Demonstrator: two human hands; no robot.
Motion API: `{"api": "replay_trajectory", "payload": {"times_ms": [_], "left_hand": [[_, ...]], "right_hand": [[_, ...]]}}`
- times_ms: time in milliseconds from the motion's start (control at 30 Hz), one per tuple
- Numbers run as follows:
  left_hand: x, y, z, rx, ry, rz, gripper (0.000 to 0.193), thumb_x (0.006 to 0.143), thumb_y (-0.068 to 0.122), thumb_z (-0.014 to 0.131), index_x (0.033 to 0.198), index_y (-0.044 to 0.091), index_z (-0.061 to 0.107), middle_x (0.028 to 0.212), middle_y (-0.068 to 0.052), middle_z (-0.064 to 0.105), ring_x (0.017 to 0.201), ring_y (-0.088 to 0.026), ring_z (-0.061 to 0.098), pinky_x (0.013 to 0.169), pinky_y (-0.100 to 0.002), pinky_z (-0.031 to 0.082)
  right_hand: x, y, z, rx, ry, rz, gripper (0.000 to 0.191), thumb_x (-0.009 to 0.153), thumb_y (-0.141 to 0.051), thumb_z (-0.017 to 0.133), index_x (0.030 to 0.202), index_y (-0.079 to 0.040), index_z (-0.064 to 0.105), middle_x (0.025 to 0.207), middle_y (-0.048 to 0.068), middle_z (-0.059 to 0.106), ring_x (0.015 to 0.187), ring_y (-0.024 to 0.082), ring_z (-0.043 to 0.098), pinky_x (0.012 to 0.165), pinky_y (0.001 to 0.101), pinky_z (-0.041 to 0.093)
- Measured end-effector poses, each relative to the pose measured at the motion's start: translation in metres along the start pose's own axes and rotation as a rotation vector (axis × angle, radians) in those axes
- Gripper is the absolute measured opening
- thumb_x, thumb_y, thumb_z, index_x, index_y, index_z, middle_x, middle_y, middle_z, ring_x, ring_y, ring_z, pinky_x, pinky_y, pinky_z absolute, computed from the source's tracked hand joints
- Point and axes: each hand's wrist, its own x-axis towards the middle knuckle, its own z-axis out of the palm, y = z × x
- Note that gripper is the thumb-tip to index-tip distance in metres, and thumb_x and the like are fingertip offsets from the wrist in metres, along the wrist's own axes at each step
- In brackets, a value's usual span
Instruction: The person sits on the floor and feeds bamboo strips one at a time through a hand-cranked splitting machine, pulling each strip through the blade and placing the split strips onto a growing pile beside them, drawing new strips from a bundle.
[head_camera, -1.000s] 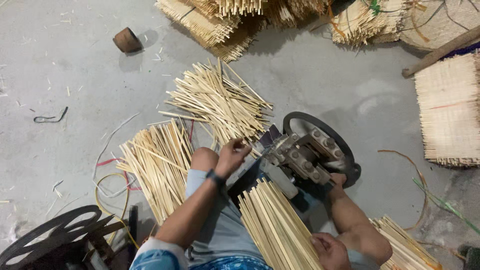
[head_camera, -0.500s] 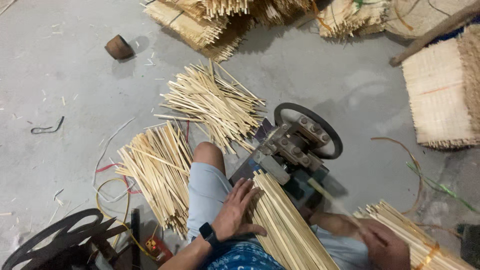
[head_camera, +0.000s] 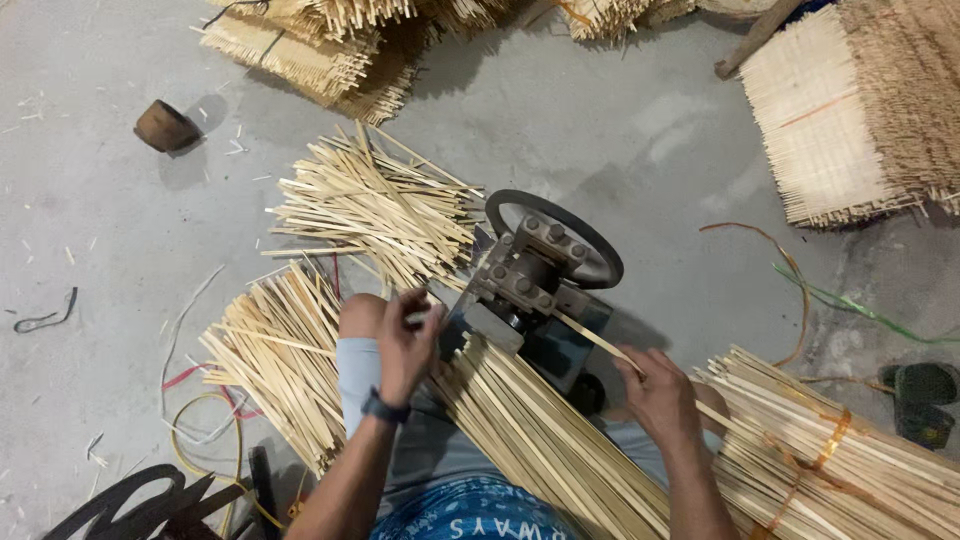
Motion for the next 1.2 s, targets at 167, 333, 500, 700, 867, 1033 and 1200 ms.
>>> {"api": "replay_trajectory", "payload": {"times_ms": [167,333,500,700,867,1033,1200], "left_hand": [[0.074,0.005,0.026,-0.458,-0.111,-0.151,0.048,0.096,0.024,0.070,0.134,0.002,0.052,0.119,-0.012,0.070,0.102,-0.015,0.070,0.076,-0.030,0.060],[0.108,0.015,0.048,-0.648,-0.151,-0.274,0.037,0.101,0.028,0.062,0.126,0.001,0.060,0.107,-0.013,0.075,0.091,-0.019,0.072,0.071,-0.032,0.059],[0.113,0.015,0.049,-0.711,-0.123,-0.263,0.031,0.104,0.027,0.061,0.119,0.000,0.064,0.100,-0.012,0.077,0.087,-0.019,0.073,0.070,-0.034,0.059],[0.119,0.015,0.035,-0.736,-0.005,-0.201,0.033,0.106,0.031,0.063,0.119,0.001,0.063,0.099,-0.009,0.076,0.086,-0.016,0.071,0.071,-0.032,0.059],[0.113,0.013,0.025,-0.797,0.087,-0.146,0.040,0.105,0.037,0.059,0.132,0.008,0.064,0.081,-0.002,0.064,0.073,-0.013,0.064,0.066,-0.033,0.062],[0.101,0.006,0.027,-0.772,0.070,-0.217,0.043,0.105,0.037,0.059,0.135,0.006,0.063,0.082,-0.002,0.066,0.066,-0.011,0.059,0.052,-0.027,0.049],[0.090,-0.009,0.020,-0.791,0.078,-0.215,0.041,0.105,0.034,0.060,0.133,0.004,0.063,0.080,-0.005,0.065,0.063,-0.012,0.059,0.053,-0.026,0.051]], "right_hand": [[0.000,0.013,-0.007,-0.094,-0.001,-0.027,0.039,0.090,-0.041,0.071,0.118,-0.014,0.075,0.113,0.007,0.075,0.089,0.023,0.074,0.078,0.0411,0.058],[-0.023,0.031,0.023,0.006,-0.402,0.176,0.036,0.097,-0.034,0.065,0.125,-0.011,0.066,0.101,0.011,0.080,0.092,0.022,0.077,0.083,0.0377,0.061],[-0.037,0.039,0.038,0.109,-0.398,0.237,0.025,0.095,-0.023,0.064,0.112,-0.009,0.076,0.103,0.010,0.081,0.095,0.023,0.077,0.084,0.0374,0.059],[-0.043,0.033,0.024,0.074,-0.478,0.128,0.026,0.093,-0.028,0.069,0.111,-0.010,0.076,0.104,0.009,0.081,0.093,0.021,0.078,0.083,0.0349,0.060],[-0.046,0.030,0.028,0.033,-0.500,0.098,0.037,0.098,-0.035,0.061,0.120,-0.008,0.072,0.109,0.013,0.074,0.098,0.026,0.072,0.085,0.0384,0.060],[-0.043,0.018,0.043,0.104,-0.648,-0.050,0.091,0.084,-0.053,0.077,0.151,-0.003,0.040,0.138,0.026,0.058,0.129,0.035,0.059,0.105,0.0416,0.049],[-0.040,-0.007,0.045,0.037,-0.808,0.010,0.134,0.044,-0.058,0.097,0.148,0.000,0.035,0.136,0.023,0.062,0.129,0.032,0.063,0.108,0.0379,0.051]]}}
